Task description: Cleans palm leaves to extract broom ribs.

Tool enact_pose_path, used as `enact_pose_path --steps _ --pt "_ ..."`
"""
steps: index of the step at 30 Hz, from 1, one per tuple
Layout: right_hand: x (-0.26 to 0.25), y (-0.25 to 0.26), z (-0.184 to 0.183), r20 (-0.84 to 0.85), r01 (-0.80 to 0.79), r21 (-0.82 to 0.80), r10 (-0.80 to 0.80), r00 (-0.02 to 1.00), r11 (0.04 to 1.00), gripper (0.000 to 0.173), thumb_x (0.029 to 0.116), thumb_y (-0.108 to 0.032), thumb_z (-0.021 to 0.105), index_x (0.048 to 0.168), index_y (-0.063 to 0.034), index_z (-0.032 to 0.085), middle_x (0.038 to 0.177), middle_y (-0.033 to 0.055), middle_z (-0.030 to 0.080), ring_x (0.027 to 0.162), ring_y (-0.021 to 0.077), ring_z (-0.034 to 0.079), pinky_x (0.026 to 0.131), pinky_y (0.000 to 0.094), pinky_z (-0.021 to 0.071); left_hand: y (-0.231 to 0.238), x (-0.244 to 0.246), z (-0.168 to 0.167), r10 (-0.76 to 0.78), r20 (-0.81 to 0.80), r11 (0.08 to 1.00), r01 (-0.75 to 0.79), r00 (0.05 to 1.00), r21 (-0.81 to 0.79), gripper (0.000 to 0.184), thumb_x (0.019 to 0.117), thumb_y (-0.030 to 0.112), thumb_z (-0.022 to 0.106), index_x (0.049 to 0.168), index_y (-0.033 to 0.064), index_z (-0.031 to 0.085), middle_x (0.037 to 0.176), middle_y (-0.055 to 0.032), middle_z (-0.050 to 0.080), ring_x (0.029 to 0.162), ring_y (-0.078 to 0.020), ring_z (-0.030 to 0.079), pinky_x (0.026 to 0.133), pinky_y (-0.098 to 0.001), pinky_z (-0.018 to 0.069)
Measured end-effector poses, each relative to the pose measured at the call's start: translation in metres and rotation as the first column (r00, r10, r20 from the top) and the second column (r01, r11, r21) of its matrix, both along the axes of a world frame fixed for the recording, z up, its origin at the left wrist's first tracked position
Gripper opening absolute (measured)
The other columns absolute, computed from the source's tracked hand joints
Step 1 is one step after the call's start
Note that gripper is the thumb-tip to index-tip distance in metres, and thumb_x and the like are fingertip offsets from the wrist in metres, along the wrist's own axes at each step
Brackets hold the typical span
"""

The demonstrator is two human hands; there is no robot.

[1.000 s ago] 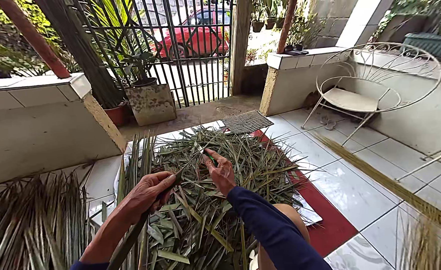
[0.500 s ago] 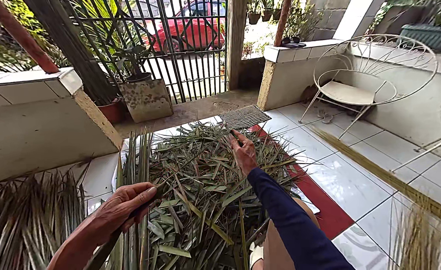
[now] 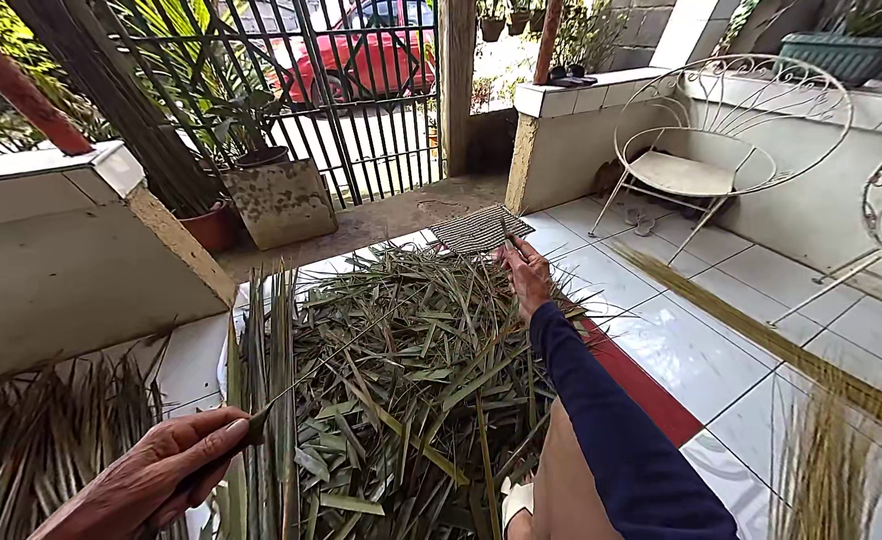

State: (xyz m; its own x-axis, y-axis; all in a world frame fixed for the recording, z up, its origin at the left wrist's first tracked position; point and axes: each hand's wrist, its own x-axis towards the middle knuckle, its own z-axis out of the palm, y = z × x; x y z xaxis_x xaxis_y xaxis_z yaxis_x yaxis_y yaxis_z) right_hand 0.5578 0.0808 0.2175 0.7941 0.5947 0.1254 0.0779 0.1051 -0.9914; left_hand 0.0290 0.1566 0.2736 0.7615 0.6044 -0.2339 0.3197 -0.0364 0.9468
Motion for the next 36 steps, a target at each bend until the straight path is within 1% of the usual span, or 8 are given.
enact_pose_path --steps 4,6,10,13,16,20,28,36 --pt "0.024 -0.007 -0.006 0.013 0.085 0.004 -0.085 0.996 0.996 0.038 0.1064 -0.034 0.057 0.140 -0.0180 0.064 0.080 0.0026 0.061 0.054 0.0108 0.047 0.048 0.0265 0.0383 0.005 -0.002 -0.005 0.106 0.040 0.994 -0.106 0.994 0.003 0.028 0.1047 0.034 0.055 0.098 0.0118 0.072 0.061 -0.0029 0.057 0.038 -0.0083 0.048 0.033 -0.0227 0.0425" --pt "0.018 -0.006 -0.007 0.054 0.093 -0.006 -0.092 0.994 0.996 0.039 0.1070 -0.037 0.055 0.141 -0.0191 0.063 0.083 0.0023 0.062 0.056 0.0111 0.048 0.050 0.0272 0.0397 0.005 0.008 -0.005 0.175 0.049 0.984 -0.177 0.983 0.032 0.029 0.1048 0.033 0.053 0.093 0.0117 0.069 0.067 -0.0042 0.061 0.046 -0.0113 0.056 0.041 -0.0253 0.0503" --pt "-0.039 0.004 0.003 0.216 0.001 -0.024 0.004 0.976 1.000 0.044 0.1076 -0.039 0.053 0.147 -0.0186 0.057 0.095 0.0072 0.069 0.067 0.0166 0.056 0.061 0.0361 0.0478 0.013 0.035 -0.004 0.285 0.091 0.957 -0.289 0.954 0.035 0.038 0.1111 0.030 0.041 0.098 0.0063 0.067 0.074 -0.0061 0.064 0.057 -0.0151 0.061 0.052 -0.0284 0.0548" --pt "-0.106 0.005 0.009 0.352 -0.113 -0.078 0.134 0.926 0.990 0.045 0.1068 -0.036 0.054 0.148 -0.0171 0.056 0.089 0.0105 0.067 0.067 0.0215 0.058 0.065 0.0444 0.0513 0.023 0.057 -0.005 0.344 0.129 0.938 -0.347 0.930 -0.004 0.040 0.1127 0.032 0.038 0.096 0.0068 0.064 0.071 -0.0025 0.058 0.054 -0.0121 0.056 0.051 -0.0267 0.0529" --pt "-0.162 0.004 0.005 0.419 -0.323 -0.126 0.346 0.840 0.938 0.044 0.1056 -0.037 0.054 0.146 -0.0194 0.060 0.101 0.0075 0.073 0.079 0.0163 0.066 0.076 0.0394 0.0562 0.028 0.080 -0.007 0.290 0.167 0.957 -0.286 0.942 -0.049 0.043 0.1125 0.035 0.035 0.088 0.0097 0.060 0.067 0.0000 0.052 0.050 -0.0107 0.049 0.048 -0.0258 0.0487" --pt "-0.199 0.009 -0.004 0.490 -0.482 -0.092 0.461 0.739 0.871 0.041 0.1060 -0.036 0.055 0.143 -0.0220 0.063 0.126 0.0005 0.072 0.102 0.0079 0.070 0.093 0.0325 0.0566 0.032 0.108 -0.012 0.159 0.228 0.982 -0.130 0.961 -0.136 0.044 0.1122 0.037 0.032 0.085 0.0133 0.056 0.067 0.0024 0.047 0.049 -0.0085 0.043 0.045 -0.0227 0.0415" --pt "-0.196 0.015 -0.012 0.511 -0.512 -0.123 0.496 0.702 0.850 0.040 0.1067 -0.039 0.053 0.143 -0.0265 0.063 0.129 -0.0034 0.071 0.110 0.0063 0.068 0.099 0.0331 0.0545 0.031 0.140 -0.020 0.041 0.314 0.950 0.061 0.949 -0.308 0.042 0.1123 0.035 0.031 0.082 0.0147 0.051 0.062 0.0056 0.039 0.043 -0.0045 0.033 0.039 -0.0183 0.0286" --pt "-0.183 0.009 -0.011 0.572 -0.402 -0.128 0.399 0.717 0.907 0.037 0.1065 -0.038 0.054 0.140 -0.0306 0.066 0.128 -0.0035 0.072 0.113 0.0090 0.068 0.099 0.0362 0.0546 0.030 0.148 -0.023 -0.055 0.305 0.895 0.183 0.951 -0.407 0.042 0.1125 0.037 0.030 0.084 0.0151 0.051 0.062 0.0061 0.039 0.042 -0.0035 0.032 0.038 -0.0174 0.0276"
